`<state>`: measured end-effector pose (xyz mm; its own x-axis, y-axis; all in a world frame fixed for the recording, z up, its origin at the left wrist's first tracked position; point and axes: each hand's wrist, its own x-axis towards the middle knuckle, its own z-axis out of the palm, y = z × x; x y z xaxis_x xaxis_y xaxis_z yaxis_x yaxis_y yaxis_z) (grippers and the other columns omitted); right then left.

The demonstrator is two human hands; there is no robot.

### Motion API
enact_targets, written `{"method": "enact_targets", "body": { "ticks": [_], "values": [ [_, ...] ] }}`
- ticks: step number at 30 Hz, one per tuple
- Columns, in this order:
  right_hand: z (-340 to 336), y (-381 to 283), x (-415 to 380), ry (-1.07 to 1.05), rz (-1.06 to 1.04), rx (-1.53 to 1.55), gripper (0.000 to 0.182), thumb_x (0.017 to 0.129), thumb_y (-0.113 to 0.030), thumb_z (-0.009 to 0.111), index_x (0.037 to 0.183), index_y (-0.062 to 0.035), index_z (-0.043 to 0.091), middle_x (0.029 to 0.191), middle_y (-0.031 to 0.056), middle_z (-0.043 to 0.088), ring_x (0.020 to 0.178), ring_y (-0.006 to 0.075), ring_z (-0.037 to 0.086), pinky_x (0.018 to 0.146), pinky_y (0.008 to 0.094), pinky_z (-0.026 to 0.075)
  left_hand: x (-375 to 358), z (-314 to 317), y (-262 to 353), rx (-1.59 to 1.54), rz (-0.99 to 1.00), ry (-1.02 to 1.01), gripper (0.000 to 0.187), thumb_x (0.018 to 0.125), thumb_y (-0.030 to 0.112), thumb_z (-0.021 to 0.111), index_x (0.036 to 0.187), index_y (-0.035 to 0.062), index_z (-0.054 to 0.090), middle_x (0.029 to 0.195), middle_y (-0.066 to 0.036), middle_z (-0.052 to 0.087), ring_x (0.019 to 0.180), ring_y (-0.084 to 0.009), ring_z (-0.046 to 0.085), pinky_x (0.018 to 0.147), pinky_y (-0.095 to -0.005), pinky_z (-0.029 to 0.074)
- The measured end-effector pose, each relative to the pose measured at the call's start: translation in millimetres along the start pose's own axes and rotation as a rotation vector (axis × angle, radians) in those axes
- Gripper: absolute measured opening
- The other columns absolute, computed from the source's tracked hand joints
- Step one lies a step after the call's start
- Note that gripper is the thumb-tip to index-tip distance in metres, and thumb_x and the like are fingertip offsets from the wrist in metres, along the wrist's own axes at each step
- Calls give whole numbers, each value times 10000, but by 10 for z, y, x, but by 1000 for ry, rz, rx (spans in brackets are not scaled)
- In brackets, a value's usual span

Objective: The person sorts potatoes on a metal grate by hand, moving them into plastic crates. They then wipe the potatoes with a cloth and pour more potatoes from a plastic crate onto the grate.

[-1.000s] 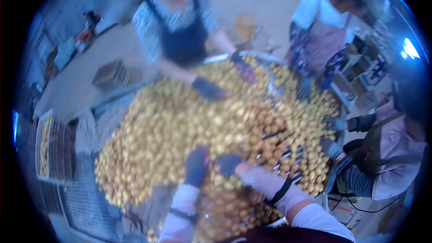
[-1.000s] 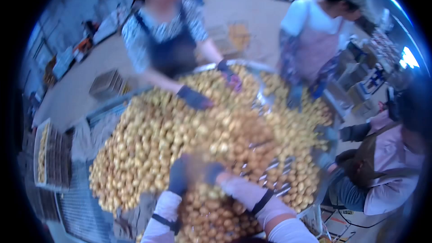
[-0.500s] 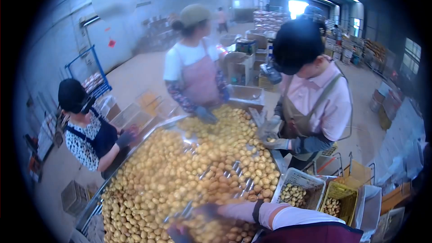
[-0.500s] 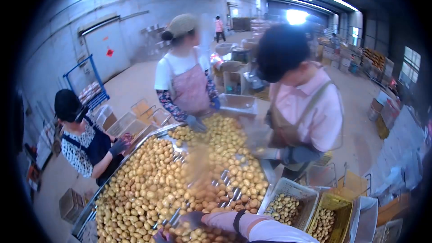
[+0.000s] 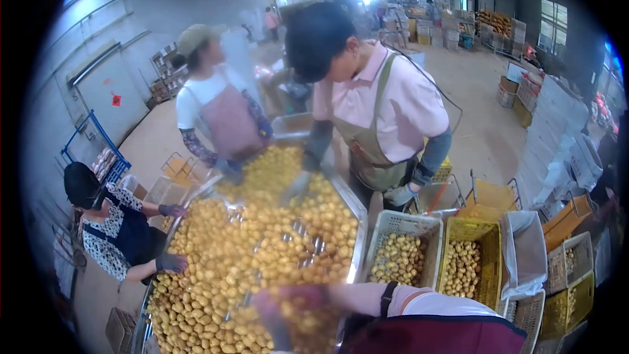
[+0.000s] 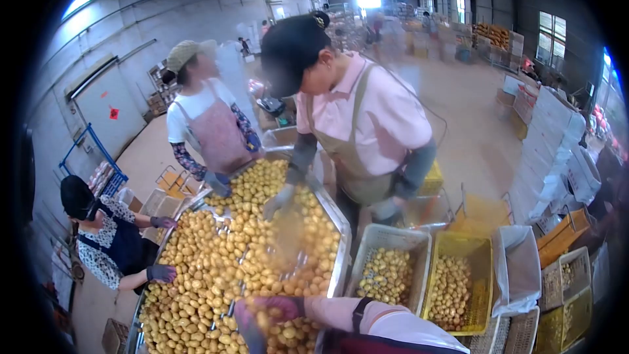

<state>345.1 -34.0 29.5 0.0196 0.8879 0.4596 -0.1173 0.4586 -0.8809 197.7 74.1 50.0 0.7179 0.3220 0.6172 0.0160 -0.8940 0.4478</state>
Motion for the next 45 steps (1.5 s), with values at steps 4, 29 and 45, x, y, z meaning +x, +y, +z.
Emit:
{"method": "enact_targets", "body": {
  "ticks": [4,29,45],
  "values": [
    [-235,-415,-895,129,-152,-243,504,1031,-250,549,1485,-63,434,1463,123,520,1292,239,541,1055,361,453,-174,344,126,46,-60,-136,442,897,116,554,1277,-103,492,1377,-297,468,1308,-450,439,1130,-484,344],
    [270,-84,-714,344,381,-1000,635,891,-323,659,1426,-42,465,1407,227,476,1359,429,401,1159,528,278,-1934,-1130,-55,542,-660,-30,603,932,330,633,1443,54,473,1428,-189,495,1380,-403,412,1186,-601,202],
    [-1547,1289,1200,67,181,-1637,576,924,-363,607,1429,-124,466,1458,206,410,1361,435,363,1115,597,270,-908,-388,211,-43,-810,-284,666,900,404,659,1465,114,461,1494,-224,414,1389,-418,386,1159,-566,274]
  ]
}}
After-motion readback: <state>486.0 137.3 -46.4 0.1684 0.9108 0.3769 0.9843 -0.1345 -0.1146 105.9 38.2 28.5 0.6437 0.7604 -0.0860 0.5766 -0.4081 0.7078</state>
